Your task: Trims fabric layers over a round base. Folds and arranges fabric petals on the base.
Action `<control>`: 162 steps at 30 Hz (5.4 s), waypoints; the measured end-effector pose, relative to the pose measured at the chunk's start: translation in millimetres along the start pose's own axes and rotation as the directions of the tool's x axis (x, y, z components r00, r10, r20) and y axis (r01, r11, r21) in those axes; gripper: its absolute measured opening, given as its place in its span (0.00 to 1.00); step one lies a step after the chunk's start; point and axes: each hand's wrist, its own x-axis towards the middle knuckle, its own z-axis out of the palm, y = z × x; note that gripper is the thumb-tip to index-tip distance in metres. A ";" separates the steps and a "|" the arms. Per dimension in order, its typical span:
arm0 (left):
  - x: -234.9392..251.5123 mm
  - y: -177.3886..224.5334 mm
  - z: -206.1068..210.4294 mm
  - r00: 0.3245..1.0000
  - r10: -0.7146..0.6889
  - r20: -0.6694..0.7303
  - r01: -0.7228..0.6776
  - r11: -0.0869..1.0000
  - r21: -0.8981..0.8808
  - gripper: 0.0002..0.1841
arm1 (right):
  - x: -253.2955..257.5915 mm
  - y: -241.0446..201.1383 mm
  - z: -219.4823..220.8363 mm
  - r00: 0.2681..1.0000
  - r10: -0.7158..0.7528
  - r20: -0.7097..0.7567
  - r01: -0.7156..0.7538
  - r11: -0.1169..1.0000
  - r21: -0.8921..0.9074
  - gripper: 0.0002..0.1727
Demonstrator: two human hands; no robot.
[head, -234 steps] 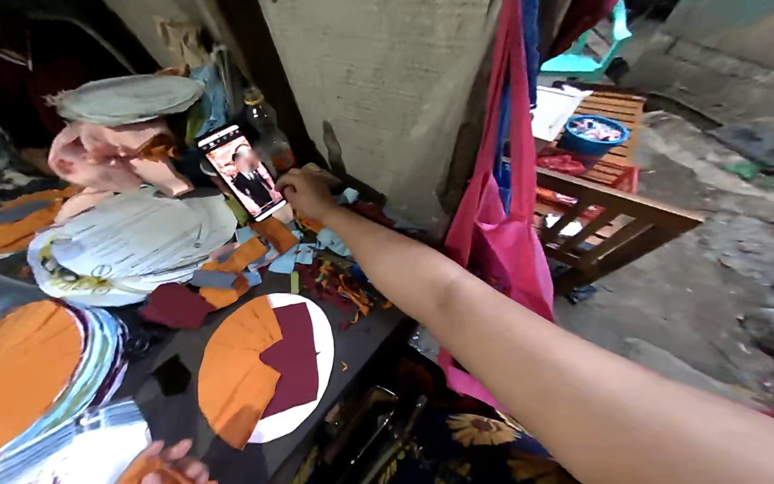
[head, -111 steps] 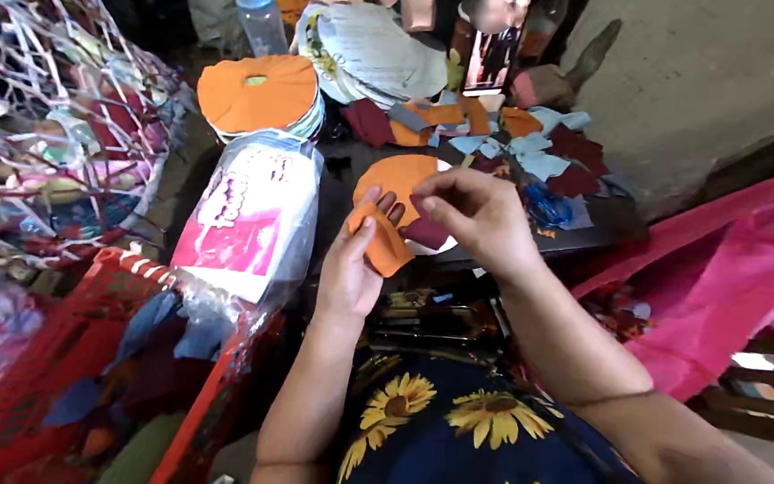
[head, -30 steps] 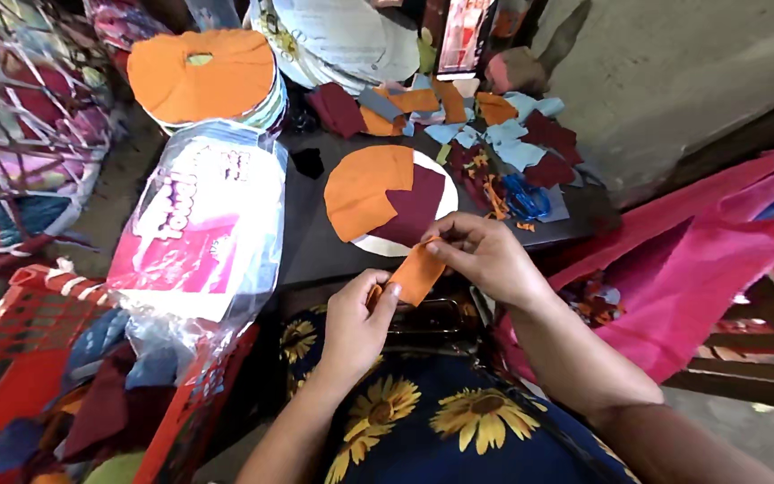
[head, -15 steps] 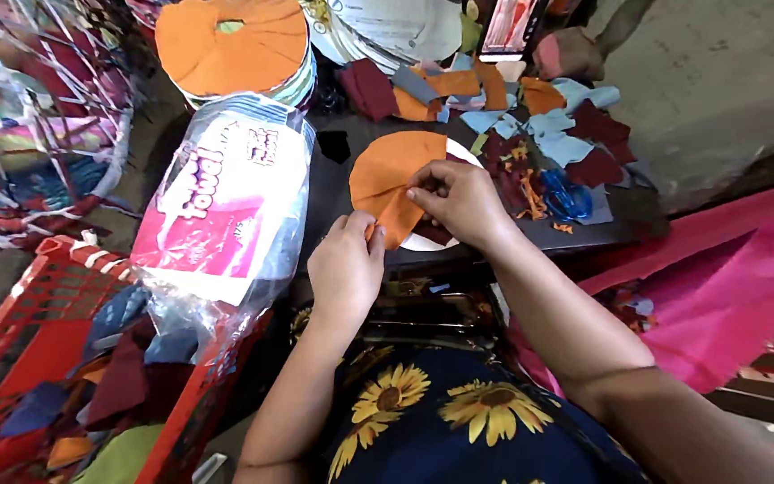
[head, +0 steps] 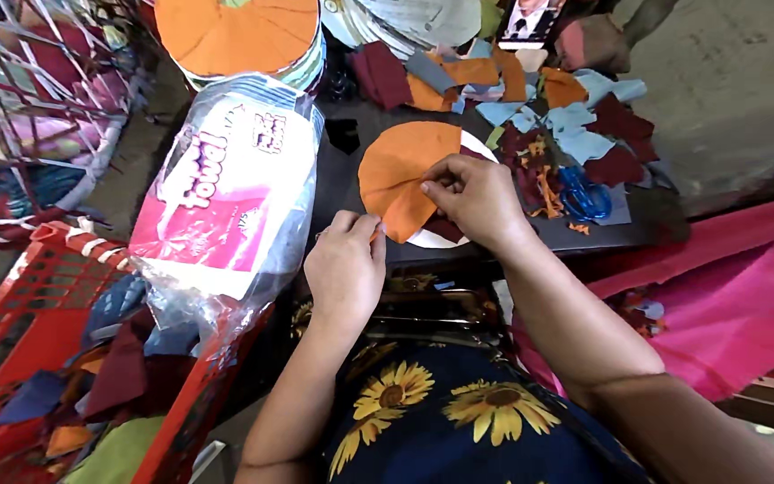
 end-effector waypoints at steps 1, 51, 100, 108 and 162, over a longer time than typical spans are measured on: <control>0.0 0.4 1.0 1.000 0.004 -0.004 -0.004 1.000 0.006 0.09 | -0.1 -0.4 -0.4 1.000 0.000 -0.004 0.000 1.000 -0.006 0.07; -7.8 -7.1 6.0 0.986 0.168 0.005 -0.168 0.981 0.094 0.18 | -56.4 27.8 22.3 0.754 -0.652 0.072 0.635 0.698 -0.332 0.16; -34.7 20.3 -0.3 0.964 -0.024 0.264 0.227 0.586 -0.778 0.30 | -79.2 -5.4 -3.3 0.967 -0.255 -0.026 0.252 0.930 0.268 0.15; -35.6 16.0 1.5 0.972 0.070 0.223 0.132 0.622 -0.772 0.26 | -77.4 -6.1 -4.3 0.959 -0.281 -0.028 0.279 0.930 0.241 0.06; -41.5 10.4 -12.7 0.918 0.162 0.362 0.099 0.789 -0.606 0.14 | -87.3 -8.8 -33.1 0.958 -0.282 0.055 0.247 0.905 0.345 0.04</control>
